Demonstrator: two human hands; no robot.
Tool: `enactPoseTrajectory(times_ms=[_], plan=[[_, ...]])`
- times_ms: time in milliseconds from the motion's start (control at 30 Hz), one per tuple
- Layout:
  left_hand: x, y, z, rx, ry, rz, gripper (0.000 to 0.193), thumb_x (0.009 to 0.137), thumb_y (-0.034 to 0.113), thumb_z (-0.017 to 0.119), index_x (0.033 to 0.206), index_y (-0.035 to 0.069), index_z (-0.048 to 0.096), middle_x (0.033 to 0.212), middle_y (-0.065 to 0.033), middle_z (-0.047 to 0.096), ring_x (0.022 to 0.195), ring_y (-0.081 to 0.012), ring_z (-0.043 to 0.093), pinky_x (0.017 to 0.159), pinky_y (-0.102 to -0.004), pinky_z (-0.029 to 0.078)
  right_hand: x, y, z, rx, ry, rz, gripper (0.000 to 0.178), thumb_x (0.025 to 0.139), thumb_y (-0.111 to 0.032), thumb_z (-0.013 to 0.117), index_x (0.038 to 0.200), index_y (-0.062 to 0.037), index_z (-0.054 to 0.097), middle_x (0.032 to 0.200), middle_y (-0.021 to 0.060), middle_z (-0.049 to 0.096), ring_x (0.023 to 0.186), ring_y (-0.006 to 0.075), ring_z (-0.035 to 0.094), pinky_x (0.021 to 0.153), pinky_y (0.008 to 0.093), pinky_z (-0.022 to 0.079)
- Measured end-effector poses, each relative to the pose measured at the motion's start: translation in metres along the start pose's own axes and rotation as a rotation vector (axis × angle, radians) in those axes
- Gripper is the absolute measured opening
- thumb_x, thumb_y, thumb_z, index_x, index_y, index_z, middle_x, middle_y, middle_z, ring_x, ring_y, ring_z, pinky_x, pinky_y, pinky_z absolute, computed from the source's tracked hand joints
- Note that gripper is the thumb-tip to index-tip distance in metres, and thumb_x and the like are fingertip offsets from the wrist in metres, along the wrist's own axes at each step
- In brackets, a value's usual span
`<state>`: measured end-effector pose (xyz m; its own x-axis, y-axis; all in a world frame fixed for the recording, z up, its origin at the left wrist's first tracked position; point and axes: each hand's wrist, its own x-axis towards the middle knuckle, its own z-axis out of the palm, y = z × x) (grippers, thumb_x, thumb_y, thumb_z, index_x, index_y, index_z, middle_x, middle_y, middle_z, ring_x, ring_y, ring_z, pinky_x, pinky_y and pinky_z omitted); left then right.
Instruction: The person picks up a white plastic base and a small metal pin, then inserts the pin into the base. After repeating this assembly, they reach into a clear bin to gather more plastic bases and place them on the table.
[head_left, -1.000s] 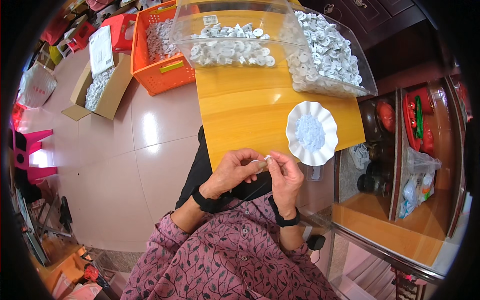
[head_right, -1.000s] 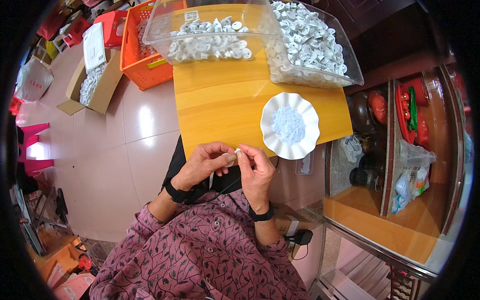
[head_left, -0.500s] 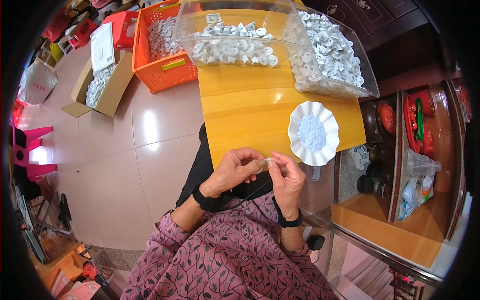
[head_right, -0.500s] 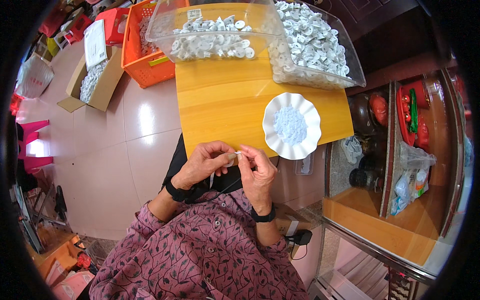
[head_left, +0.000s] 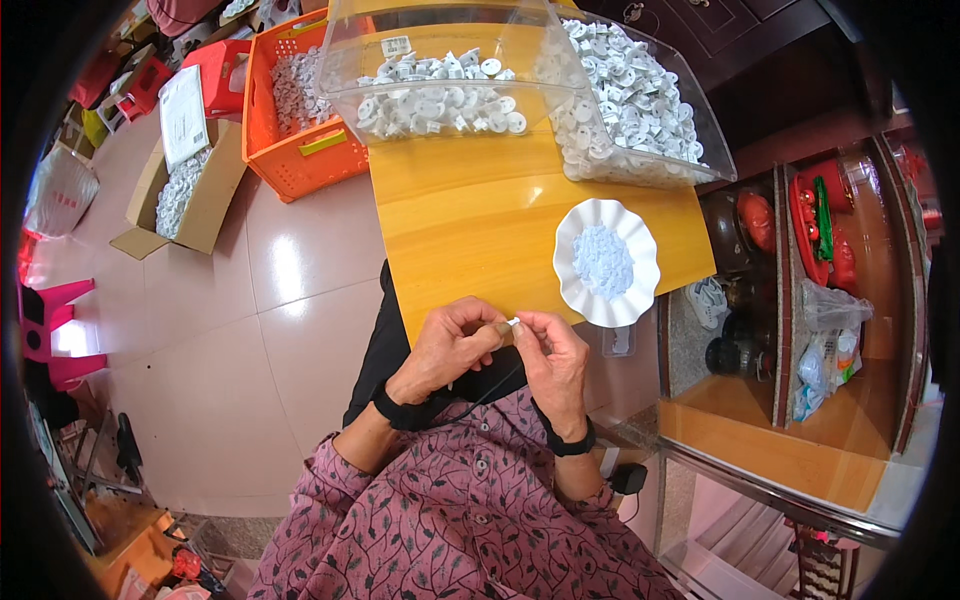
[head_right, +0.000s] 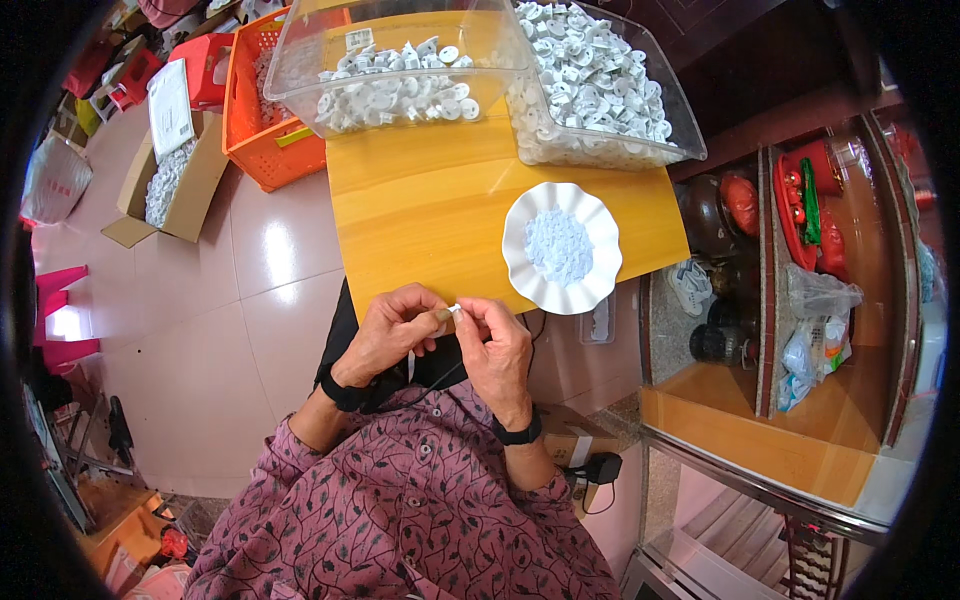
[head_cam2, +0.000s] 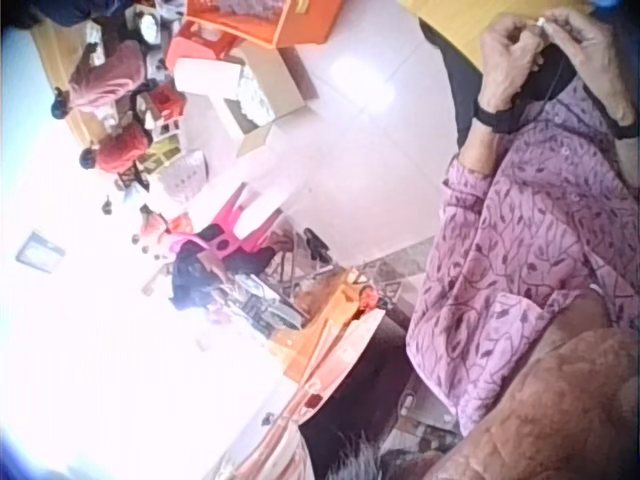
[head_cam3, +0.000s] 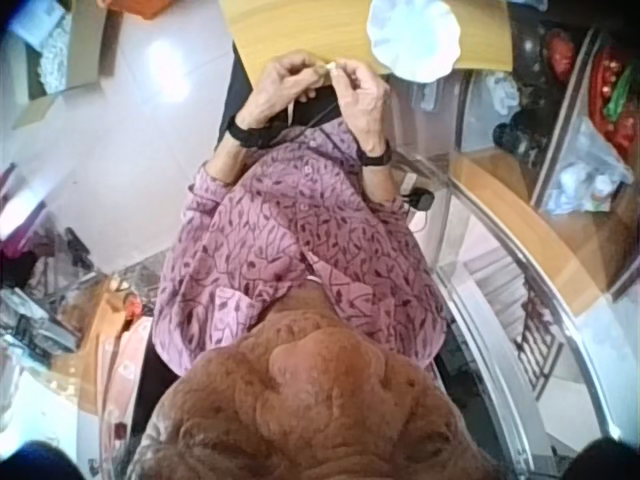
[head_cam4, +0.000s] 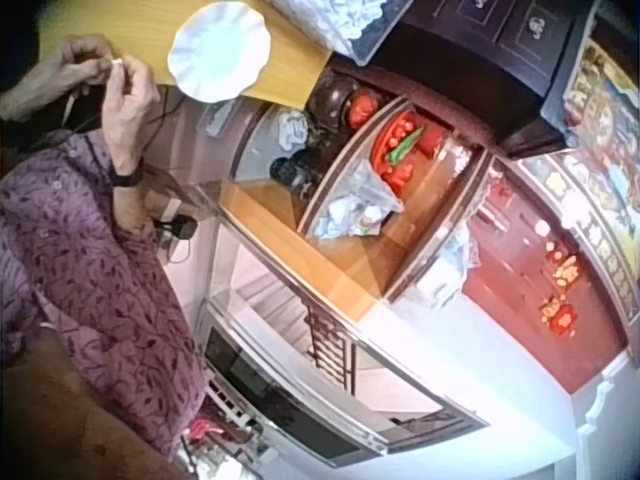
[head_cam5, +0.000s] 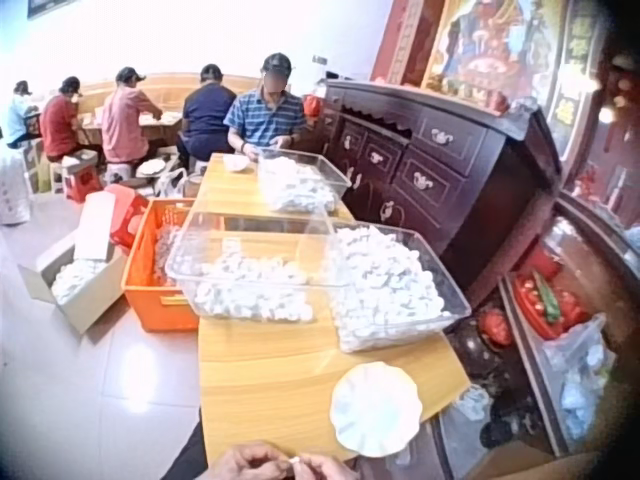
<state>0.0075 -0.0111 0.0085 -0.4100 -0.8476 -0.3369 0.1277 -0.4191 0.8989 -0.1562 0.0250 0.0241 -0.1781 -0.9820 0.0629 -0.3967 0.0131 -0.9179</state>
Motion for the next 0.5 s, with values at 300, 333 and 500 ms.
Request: enactPoseTrajectory(times_ms=[300,333,500], plan=[[0.000,-0.005,-0.002,-0.003,-0.017,0.004,0.020,0.097,0.018,0.062,0.105,0.000,0.066,0.083,-0.0030,0.067,0.067,-0.0083,0.063,0.060,-0.0216,0.054,-0.001,-0.008,-0.001,0.007,-0.011,0.033,0.007,0.090,-0.004,0.067,0.092,0.0018,0.063,0.079,0.0065,0.065,0.066,0.0095,0.058,0.059,0.0250,0.048],[0.000,-0.003,-0.002,-0.162,-0.052,-0.017,0.023,0.098,0.018,0.060,0.111,-0.001,0.064,0.090,-0.0053,0.068,0.074,-0.0109,0.066,0.067,-0.0231,0.056,-0.002,-0.009,0.000,0.037,0.008,0.056,0.007,0.090,-0.004,0.066,0.092,0.0014,0.063,0.079,0.0060,0.065,0.066,0.0091,0.058,0.060,0.0249,0.048],[-0.001,0.002,-0.004,-0.496,-0.123,-0.045,0.035,0.101,0.012,0.053,0.132,-0.003,0.054,0.124,-0.0158,0.062,0.109,-0.0237,0.066,0.098,-0.0318,0.054,-0.003,-0.009,0.000,0.113,0.086,0.038,0.007,0.090,-0.004,0.066,0.092,0.0005,0.062,0.080,0.0050,0.064,0.068,0.0090,0.058,0.062,0.0245,0.049]])
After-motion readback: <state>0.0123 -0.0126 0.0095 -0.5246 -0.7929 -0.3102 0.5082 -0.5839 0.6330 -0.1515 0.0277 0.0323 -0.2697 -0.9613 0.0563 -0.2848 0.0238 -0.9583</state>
